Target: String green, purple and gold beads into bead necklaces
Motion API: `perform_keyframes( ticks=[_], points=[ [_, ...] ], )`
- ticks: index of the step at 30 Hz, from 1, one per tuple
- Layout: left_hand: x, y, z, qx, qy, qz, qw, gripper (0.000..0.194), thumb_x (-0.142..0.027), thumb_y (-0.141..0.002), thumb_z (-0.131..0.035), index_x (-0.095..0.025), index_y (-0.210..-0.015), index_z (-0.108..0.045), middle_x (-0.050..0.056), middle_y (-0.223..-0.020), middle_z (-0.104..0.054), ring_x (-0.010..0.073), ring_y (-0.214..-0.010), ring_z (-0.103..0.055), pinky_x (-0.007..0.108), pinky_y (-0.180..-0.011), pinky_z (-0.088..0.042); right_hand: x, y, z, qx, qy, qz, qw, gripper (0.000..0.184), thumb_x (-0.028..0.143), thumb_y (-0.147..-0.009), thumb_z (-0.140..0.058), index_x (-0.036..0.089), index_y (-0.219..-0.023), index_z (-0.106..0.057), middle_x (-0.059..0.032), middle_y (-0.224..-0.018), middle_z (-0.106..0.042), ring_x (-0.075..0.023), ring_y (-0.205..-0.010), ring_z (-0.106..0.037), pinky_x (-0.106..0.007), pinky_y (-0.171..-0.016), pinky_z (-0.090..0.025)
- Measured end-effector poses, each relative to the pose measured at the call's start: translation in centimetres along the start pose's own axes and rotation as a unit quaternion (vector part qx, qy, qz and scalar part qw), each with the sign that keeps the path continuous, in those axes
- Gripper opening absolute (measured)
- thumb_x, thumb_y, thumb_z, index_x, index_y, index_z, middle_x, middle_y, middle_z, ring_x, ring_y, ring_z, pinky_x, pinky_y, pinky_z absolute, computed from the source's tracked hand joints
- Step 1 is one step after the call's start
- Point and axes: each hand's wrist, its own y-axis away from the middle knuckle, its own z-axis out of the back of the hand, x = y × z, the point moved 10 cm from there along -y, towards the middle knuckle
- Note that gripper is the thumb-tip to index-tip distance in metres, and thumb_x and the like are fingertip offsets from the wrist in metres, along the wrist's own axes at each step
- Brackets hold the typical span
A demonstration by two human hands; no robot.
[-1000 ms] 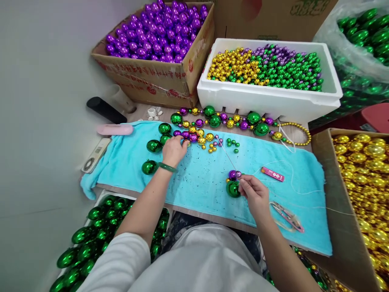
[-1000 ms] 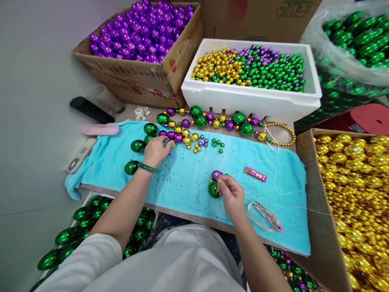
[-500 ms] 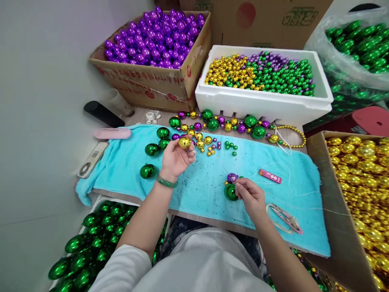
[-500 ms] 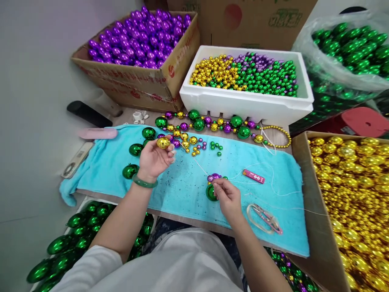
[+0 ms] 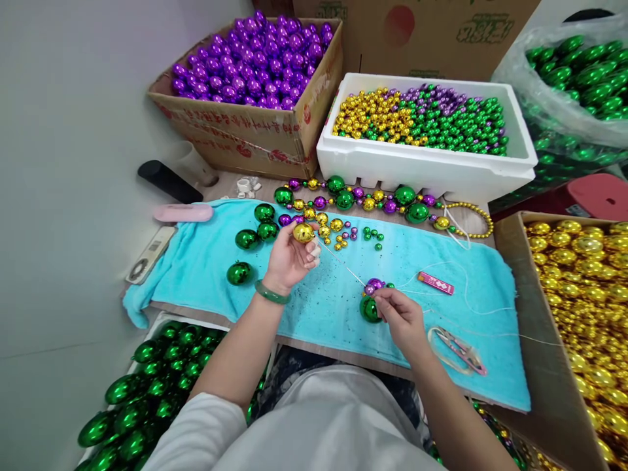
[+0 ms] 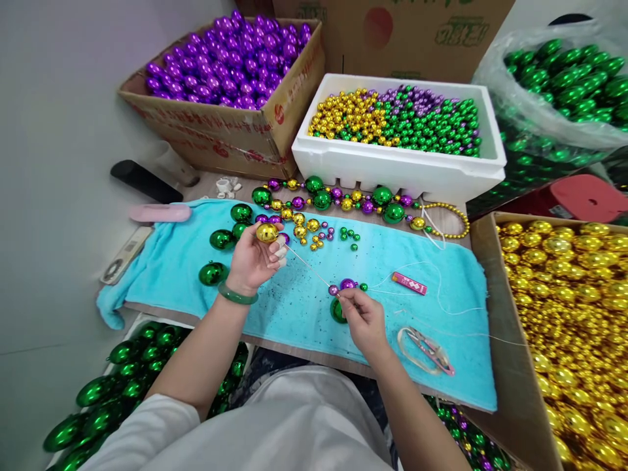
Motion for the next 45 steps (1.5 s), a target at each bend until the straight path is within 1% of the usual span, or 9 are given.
perform_keyframes(
  ticks=[6, 10, 15, 23, 29, 33, 38, 42, 45],
  points=[
    [0.1, 0.1, 0.3, -0.028, -0.095, -0.016, 0.995, 0.049, -0.062, -0.087, -0.05, -0.015, -0.088, -0.067, -0.003, -0.051, -0.045, 0.0074, -0.041, -0.043, 0.018, -0.036, -0.031, -0.1, 0.0, 0.3, 0.0, 0.007, 0.002, 1.0, 0.021, 0.035, -0.08, -0.062, 0.016, -0.079, -0.069, 0.0024, -0.051, -0.05, -0.0103, -0.047, -0.044, -0.024, -0.047, -0.035],
    [0.0, 0.5, -0.1, -0.036, -0.181, -0.066, 0.981, 0.057, -0.067, -0.079, -0.06, -0.012, -0.09, -0.068, 0.002, -0.065, -0.059, 0.008, -0.05, -0.052, 0.019, -0.04, -0.039, -0.2, -0.1, 0.4, -0.002, 0.001, -0.002, 1.0, 0.02, 0.035, -0.079, -0.062, 0.016, -0.077, -0.069, 0.0023, -0.051, -0.05, -0.0104, -0.048, -0.045, -0.023, -0.047, -0.035],
    [-0.1, 1.2, -1.8, 0.002, -0.164, -0.126, 0.978, 0.052, -0.057, -0.073, -0.074, -0.015, -0.103, -0.068, 0.008, -0.095, -0.069, 0.0099, -0.064, -0.06, 0.019, -0.048, -0.046, -0.4, -0.2, 0.4, -0.005, 0.0, 0.0, 1.0, 0.02, 0.035, -0.078, -0.062, 0.016, -0.079, -0.069, 0.0022, -0.051, -0.051, -0.0109, -0.048, -0.046, -0.024, -0.047, -0.036],
    [0.0, 1.6, -2.1, 0.006, -0.177, -0.105, 0.979, 0.048, -0.043, -0.064, -0.085, -0.017, -0.102, -0.072, 0.006, -0.09, -0.069, 0.0078, -0.062, -0.058, 0.018, -0.05, -0.042, -0.9, -0.3, 0.8, -0.003, -0.009, 0.001, 1.0, 0.019, 0.035, -0.079, -0.063, 0.017, -0.078, -0.069, 0.0025, -0.05, -0.052, -0.0097, -0.047, -0.043, -0.023, -0.047, -0.034],
    [0.4, 2.1, -3.9, 0.071, -0.137, -0.078, 0.985, 0.05, -0.041, -0.063, -0.086, -0.019, -0.106, -0.072, 0.007, -0.099, -0.068, 0.0074, -0.066, -0.055, 0.019, -0.054, -0.043, -1.3, -0.6, 0.6, 0.02, -0.063, -0.012, 0.998, 0.021, 0.038, -0.077, -0.066, 0.017, -0.077, -0.068, 0.0023, -0.05, -0.052, -0.0094, -0.046, -0.043, -0.023, -0.045, -0.034],
    [0.8, 2.9, -5.4, 0.118, -0.137, -0.073, 0.981, 0.051, -0.032, -0.063, -0.088, -0.023, -0.11, -0.072, 0.006, -0.102, -0.065, 0.0067, -0.067, -0.055, 0.018, -0.055, -0.044, -1.3, -0.7, 0.7, 0.029, -0.076, -0.018, 0.996, 0.021, 0.039, -0.075, -0.069, 0.018, -0.075, -0.067, 0.0019, -0.051, -0.053, -0.0094, -0.046, -0.044, -0.023, -0.045, -0.035],
    [0.2, 4.3, -7.1, 0.145, -0.195, -0.13, 0.961, 0.05, -0.021, -0.064, -0.086, -0.027, -0.112, -0.071, 0.004, -0.103, -0.066, 0.0099, -0.077, -0.057, 0.021, -0.067, -0.05, -1.2, -0.7, 0.6, 0.045, -0.084, -0.021, 0.995, 0.023, 0.041, -0.076, -0.07, 0.018, -0.076, -0.066, 0.0014, -0.052, -0.055, -0.0091, -0.044, -0.044, -0.022, -0.04, -0.031],
    [-1.2, 5.6, -8.3, 0.132, -0.289, -0.201, 0.926, 0.053, -0.016, -0.063, -0.086, -0.03, -0.112, -0.071, 0.004, -0.109, -0.065, 0.0146, -0.094, -0.059, 0.025, -0.083, -0.05, -1.3, -0.8, 0.6, 0.04, -0.079, -0.018, 0.996, 0.023, 0.041, -0.077, -0.07, 0.018, -0.078, -0.068, 0.0012, -0.053, -0.057, -0.0088, -0.043, -0.044, -0.022, -0.039, -0.03],
    [-1.2, 6.0, -8.9, 0.141, -0.318, -0.199, 0.916, 0.053, -0.018, -0.063, -0.086, -0.03, -0.113, -0.071, 0.004, -0.112, -0.065, 0.0156, -0.097, -0.059, 0.026, -0.085, -0.049, -1.2, -0.8, 0.5, 0.046, -0.078, -0.016, 0.996, 0.024, 0.041, -0.077, -0.07, 0.018, -0.078, -0.069, 0.0007, -0.054, -0.057, -0.0087, -0.044, -0.045, -0.022, -0.04, -0.031]
  ],
)
